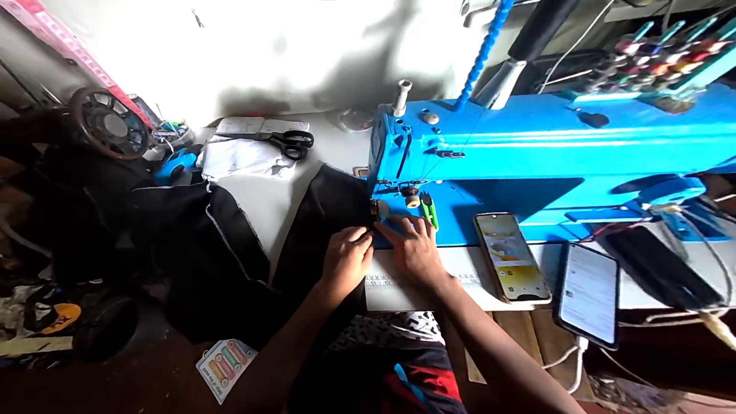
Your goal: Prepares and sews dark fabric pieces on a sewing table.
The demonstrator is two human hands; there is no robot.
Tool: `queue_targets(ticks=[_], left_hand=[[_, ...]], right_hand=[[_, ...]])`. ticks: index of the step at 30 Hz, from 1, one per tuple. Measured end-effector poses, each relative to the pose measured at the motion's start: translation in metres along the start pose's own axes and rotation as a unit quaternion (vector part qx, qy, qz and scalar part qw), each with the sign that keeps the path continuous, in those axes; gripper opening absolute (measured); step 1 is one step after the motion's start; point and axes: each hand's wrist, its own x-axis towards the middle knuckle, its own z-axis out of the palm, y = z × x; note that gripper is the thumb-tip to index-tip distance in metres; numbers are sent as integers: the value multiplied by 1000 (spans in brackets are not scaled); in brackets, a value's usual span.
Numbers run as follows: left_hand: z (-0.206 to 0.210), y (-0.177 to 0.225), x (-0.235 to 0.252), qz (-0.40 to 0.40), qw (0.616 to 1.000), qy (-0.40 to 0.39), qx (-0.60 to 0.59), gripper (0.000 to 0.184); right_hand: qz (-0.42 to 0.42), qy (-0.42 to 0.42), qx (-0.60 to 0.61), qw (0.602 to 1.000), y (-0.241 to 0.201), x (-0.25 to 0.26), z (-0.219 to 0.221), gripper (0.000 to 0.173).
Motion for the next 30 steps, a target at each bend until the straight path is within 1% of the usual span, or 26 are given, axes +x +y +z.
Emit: queue_targets(ticks=[2, 6, 7, 8, 9, 11, 13, 15, 17, 19, 21, 23, 26, 28, 30], left_hand=[[2, -6, 2, 15, 1000, 3, 2, 25], [1, -12, 11, 26, 999, -24, 18, 27], [1, -14, 13, 28, 999, -29, 18, 28], [1, -16, 16, 32, 999, -30, 19, 29], [1, -18, 18, 39, 999, -29, 18, 29], [1, -23, 22, 51, 998, -23, 20, 29], [1, -27, 26, 58, 998, -23, 19, 29], [1, -32, 29, 71, 997, -16, 15, 29], [0, -35, 32, 82, 996, -15, 15, 29], [0, -37, 34, 87, 996, -14, 16, 30], [0, -38, 34, 91, 996, -13, 17, 30], [0, -39, 33, 92, 995, -10, 20, 30], [0, -38, 32, 88, 996, -12, 14, 31], [0, -38, 32, 83, 997, -8, -2, 31], [0, -38, 33, 79, 997, -6, -20, 29]], right_hand=[[8, -9, -4, 1000, -2, 1, 0, 47], [37, -66, -20, 997, -7, 6, -10, 50], [42, -70, -24, 996, -6, 6, -15, 49], [49, -52, -21, 997, -2, 4, -22, 43], [62, -17, -19, 998, 3, 2, -31, 37], [137, 58, -26, 988, 21, -8, -58, 30], [249, 103, -57, 961, 46, -22, -88, 37], [341, 116, -76, 930, 74, -39, -112, 49], [390, 105, -92, 910, 99, -53, -126, 56], [396, 94, -110, 907, 118, -65, -128, 58], [375, 85, -119, 916, 126, -72, -127, 57], [372, 54, -117, 919, 130, -77, -122, 58], [390, 1, -109, 914, 131, -80, -115, 60], [395, 0, -109, 912, 129, -77, -118, 60], [390, 32, -105, 914, 124, -71, -127, 59]])
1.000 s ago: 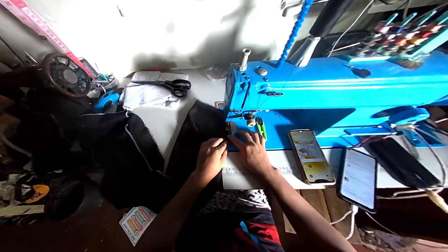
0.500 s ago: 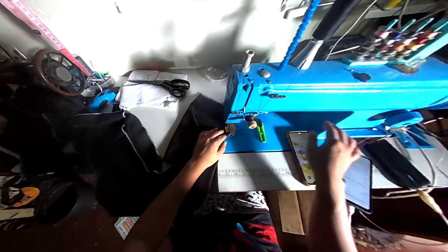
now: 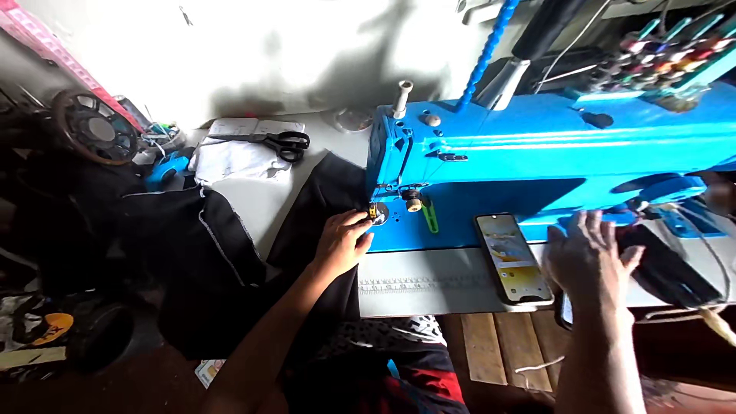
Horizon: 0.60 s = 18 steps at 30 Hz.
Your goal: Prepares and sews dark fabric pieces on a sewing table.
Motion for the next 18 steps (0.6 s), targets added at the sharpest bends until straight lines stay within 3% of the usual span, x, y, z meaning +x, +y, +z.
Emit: queue_targets(ticks=[4, 8, 12, 15, 18], left_hand=[[3, -1, 6, -10, 1000, 3, -22, 28], [2, -10, 17, -16, 999, 11, -46, 27], [-4, -19, 37, -52, 997, 11, -52, 21], [-11, -33, 58, -41, 999, -30, -7, 28], [-8, -48, 70, 15, 995, -93, 44, 27]], right_hand=[[-12, 32, 31, 999, -19, -4, -12, 55], [-120, 57, 87, 987, -72, -36, 7, 39], [-179, -26, 149, 972, -113, -42, 44, 33], [-177, -68, 139, 972, -134, -27, 63, 40], [-184, -35, 121, 975, -142, -18, 80, 37]])
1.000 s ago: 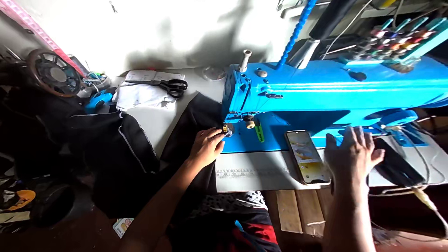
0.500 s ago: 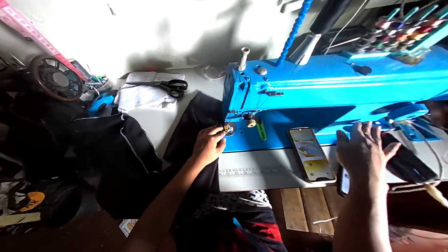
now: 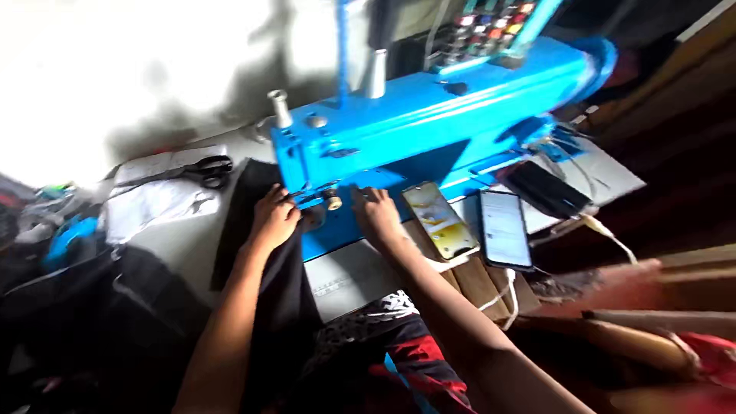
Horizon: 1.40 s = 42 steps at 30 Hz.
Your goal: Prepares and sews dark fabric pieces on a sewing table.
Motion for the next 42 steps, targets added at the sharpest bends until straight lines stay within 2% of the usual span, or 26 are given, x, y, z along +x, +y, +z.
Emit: queue_targets(ticks=[2, 4, 7, 10, 13, 16, 19, 22, 27, 32, 36, 42], left_hand=[[0, -1, 0, -7, 999, -22, 32, 30], [-2, 1, -2, -61, 996, -48, 50, 35], [-5, 1, -8, -122, 989, -30, 73, 39], [-12, -6, -29, -183, 979, -13, 83, 44], [-18, -1, -65, -230, 969, 14, 86, 47], [-21, 26, -104, -254, 962, 29, 95, 49], [-16, 61, -126, -267, 957, 40, 104, 49], [-7, 83, -131, -281, 953, 69, 95, 46], [2, 80, -133, -304, 945, 88, 84, 44], [-1, 82, -132, -322, 941, 62, 88, 45], [-6, 82, -133, -308, 946, 58, 88, 46], [-9, 84, -131, -292, 950, 60, 94, 48]], right_hand=[[5, 13, 5, 1000, 0, 3, 0, 35], [-2, 17, -4, 1000, 3, 5, 2, 31], [-7, 36, -5, 999, 7, 0, 0, 25], [-4, 43, 25, 999, 7, -18, -4, 26], [14, 0, 45, 999, -12, -45, -9, 34], [20, -110, 79, 991, -33, -65, -11, 40], [-15, -143, 76, 987, -46, -72, -3, 34], [-61, -151, 72, 984, -59, -73, 1, 38], [-154, -64, 2, 986, -73, -67, 18, 25], [-154, -108, -49, 981, -98, -55, 11, 20], [-140, -159, -44, 976, -114, -46, 14, 24], [-143, -208, -29, 967, -116, -40, 6, 27]])
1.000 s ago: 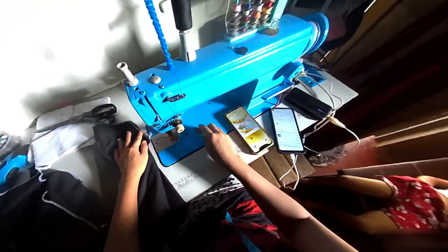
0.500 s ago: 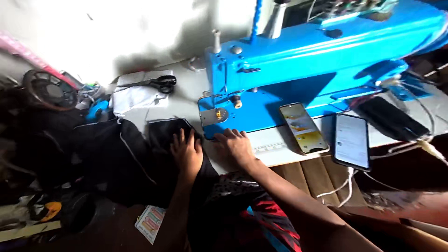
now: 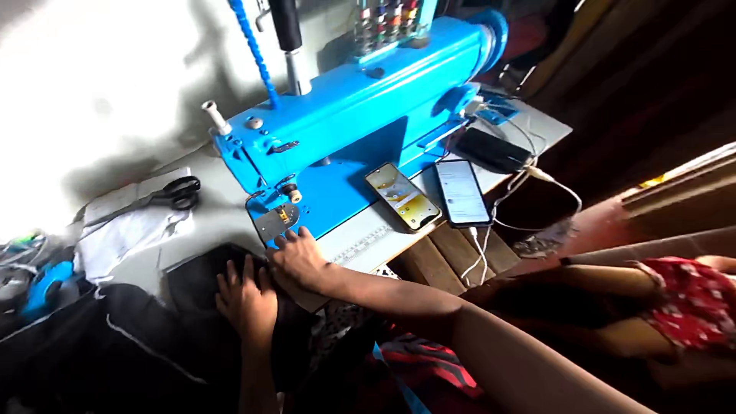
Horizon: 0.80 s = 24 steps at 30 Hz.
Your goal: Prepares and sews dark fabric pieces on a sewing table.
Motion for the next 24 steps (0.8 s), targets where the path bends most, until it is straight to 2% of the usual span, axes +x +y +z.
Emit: queue_targets(ticks=[6, 12, 16, 21, 24], left_hand=[[0, -1, 0, 0, 1000, -1, -3, 47], [-1, 0, -1, 5, 1000, -8, -7, 48], [2, -2, -1, 13, 1000, 5, 1, 47], [8, -1, -10, 102, 994, 12, -30, 47], [12, 2, -16, 155, 987, 4, -41, 47]], right_hand=[[-21, 51, -21, 998, 0, -7, 7, 24], [-23, 5, 10, 1000, -6, 7, 1, 25], [-24, 6, 11, 1000, 3, -2, 1, 26], [22, 78, 62, 995, 39, -26, 1, 24], [63, 95, 64, 991, 67, -36, -6, 23]])
